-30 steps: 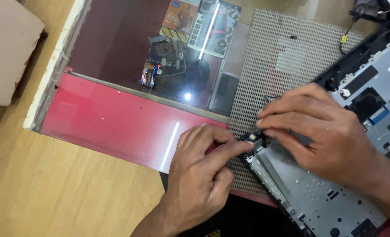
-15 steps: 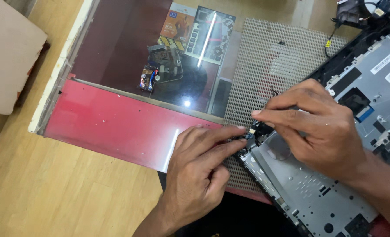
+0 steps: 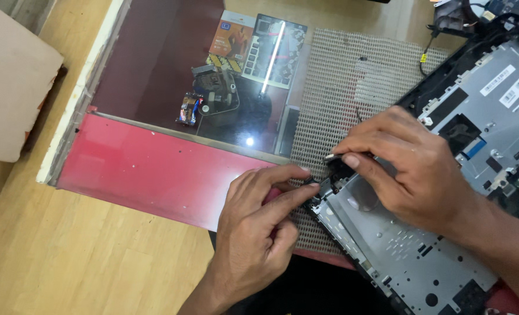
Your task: The person is repairing a disassembled laptop by hand. They connect a small black wire to a port on the laptop's internal chassis, then repeatedly adjust and reseat the connection to ensure it is secure.
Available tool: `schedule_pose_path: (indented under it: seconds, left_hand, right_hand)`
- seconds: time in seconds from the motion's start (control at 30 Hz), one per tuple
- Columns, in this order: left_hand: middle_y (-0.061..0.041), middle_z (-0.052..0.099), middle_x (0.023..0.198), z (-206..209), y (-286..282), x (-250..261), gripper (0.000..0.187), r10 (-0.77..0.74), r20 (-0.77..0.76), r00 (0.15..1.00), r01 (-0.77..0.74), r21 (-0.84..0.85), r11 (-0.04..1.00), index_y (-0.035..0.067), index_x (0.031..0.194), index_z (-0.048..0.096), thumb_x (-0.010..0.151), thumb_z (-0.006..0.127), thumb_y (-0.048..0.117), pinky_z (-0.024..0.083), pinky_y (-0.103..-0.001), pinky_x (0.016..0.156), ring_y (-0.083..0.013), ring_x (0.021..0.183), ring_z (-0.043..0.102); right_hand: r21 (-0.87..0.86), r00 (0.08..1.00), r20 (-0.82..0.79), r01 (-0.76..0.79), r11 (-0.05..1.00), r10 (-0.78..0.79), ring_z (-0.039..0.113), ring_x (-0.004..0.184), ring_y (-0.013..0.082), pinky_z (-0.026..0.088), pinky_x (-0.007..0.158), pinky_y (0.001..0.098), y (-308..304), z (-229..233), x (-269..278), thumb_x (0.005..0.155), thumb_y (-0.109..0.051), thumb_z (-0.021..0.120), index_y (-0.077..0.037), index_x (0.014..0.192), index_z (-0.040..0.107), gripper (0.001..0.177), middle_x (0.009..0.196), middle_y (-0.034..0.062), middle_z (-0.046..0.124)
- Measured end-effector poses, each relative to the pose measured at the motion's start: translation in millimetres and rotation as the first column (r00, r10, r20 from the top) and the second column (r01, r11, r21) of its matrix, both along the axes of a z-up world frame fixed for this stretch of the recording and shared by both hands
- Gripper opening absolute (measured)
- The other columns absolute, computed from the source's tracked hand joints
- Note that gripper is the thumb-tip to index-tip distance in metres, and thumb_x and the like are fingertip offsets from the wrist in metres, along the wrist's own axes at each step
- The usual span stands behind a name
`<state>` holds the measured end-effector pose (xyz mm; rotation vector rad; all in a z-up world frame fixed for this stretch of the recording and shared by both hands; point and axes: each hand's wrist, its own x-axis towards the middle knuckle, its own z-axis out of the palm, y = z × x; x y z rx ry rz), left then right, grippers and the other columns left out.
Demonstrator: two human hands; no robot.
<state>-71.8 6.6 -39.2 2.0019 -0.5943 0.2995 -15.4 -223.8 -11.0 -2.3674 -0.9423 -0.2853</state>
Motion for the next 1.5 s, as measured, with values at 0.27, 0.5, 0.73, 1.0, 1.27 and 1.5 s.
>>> schedule_pose_path:
  seconds: [0.27, 0.5, 0.73, 1.0, 1.27, 1.5]
  left_hand:
    - [-0.008, 0.066, 0.128, -0.8, 1.0, -0.5, 0.053, -0.010, -0.009, 1.000, 0.010, 0.000, 1.000, 0.011, 0.119, 0.069, 0.072, 0.050, -0.004, 0.049, -0.043, 0.099, -0.0275, 0.113, 0.066]
    - [-0.009, 0.066, 0.128, -0.3, 0.3, 0.1, 0.051, -0.007, 0.001, 1.000, 0.007, 0.005, 1.000, 0.010, 0.118, 0.070, 0.072, 0.050, -0.002, 0.049, -0.045, 0.100, -0.0285, 0.114, 0.066]
    - [-0.008, 0.066, 0.127, -2.2, -0.1, -0.8, 0.053, 0.000, 0.010, 1.000, 0.000, 0.006, 1.000, 0.012, 0.120, 0.069, 0.073, 0.051, -0.004, 0.050, -0.044, 0.099, -0.0277, 0.113, 0.067]
    - [-0.008, 0.066, 0.128, -1.3, 0.5, -1.3, 0.053, -0.002, 0.003, 1.000, 0.002, 0.007, 1.000, 0.010, 0.119, 0.070, 0.072, 0.051, -0.004, 0.050, -0.043, 0.099, -0.0271, 0.112, 0.066]
    - [-0.008, 0.066, 0.127, -2.0, 0.4, -1.2, 0.052, 0.002, 0.012, 1.000, -0.002, 0.006, 1.000, 0.012, 0.119, 0.070, 0.072, 0.052, -0.004, 0.050, -0.044, 0.101, -0.0271, 0.113, 0.067]
    - [-0.008, 0.066, 0.129, -4.2, 2.1, -1.5, 0.058, -0.015, 0.001, 1.000, 0.015, -0.011, 1.000, 0.014, 0.122, 0.068, 0.069, 0.052, -0.004, 0.050, -0.044, 0.103, -0.0270, 0.114, 0.067]
  right_hand:
    - [0.040, 0.984, -0.179, 0.012, 0.999, -0.005, 0.070, 0.089, 0.0203, 0.060, 0.080, 0.0309, -0.4, 1.5, 2.3, 0.089, -0.003, 0.072, -0.002, 0.112, 0.074, 0.023, 0.097, 0.0095, 0.077]
    - [0.086, 0.977, -0.206, 0.077, 0.993, -0.058, 0.076, 0.095, 0.0228, 0.063, 0.089, 0.0303, -3.6, 4.6, 2.0, 0.089, -0.002, 0.073, 0.002, 0.112, 0.072, 0.023, 0.104, 0.0155, 0.077]
    - [0.318, 0.993, -0.066, 0.113, 0.941, -0.097, 0.072, 0.096, 0.0293, 0.062, 0.088, 0.0321, -14.3, -4.1, 1.5, 0.092, 0.016, 0.074, 0.012, 0.104, 0.067, 0.015, 0.102, 0.0241, 0.071]
    - [0.203, 0.985, 0.011, 0.168, 0.965, -0.174, 0.072, 0.095, 0.0274, 0.059, 0.080, 0.0307, -9.8, 2.3, -1.3, 0.096, 0.007, 0.077, 0.008, 0.111, 0.073, 0.015, 0.104, 0.0215, 0.075]
    - [0.193, 0.978, -0.083, 0.202, 0.960, -0.190, 0.064, 0.082, 0.0199, 0.050, 0.068, 0.0271, -12.3, 0.5, -2.4, 0.096, 0.010, 0.070, 0.004, 0.106, 0.071, 0.012, 0.097, 0.0155, 0.072]
    - [0.038, 0.986, -0.136, 0.098, 0.995, -0.092, 0.076, 0.091, 0.0212, 0.065, 0.076, 0.0256, -14.9, -3.6, 4.6, 0.093, -0.002, 0.072, -0.001, 0.112, 0.075, 0.019, 0.104, 0.0164, 0.077]
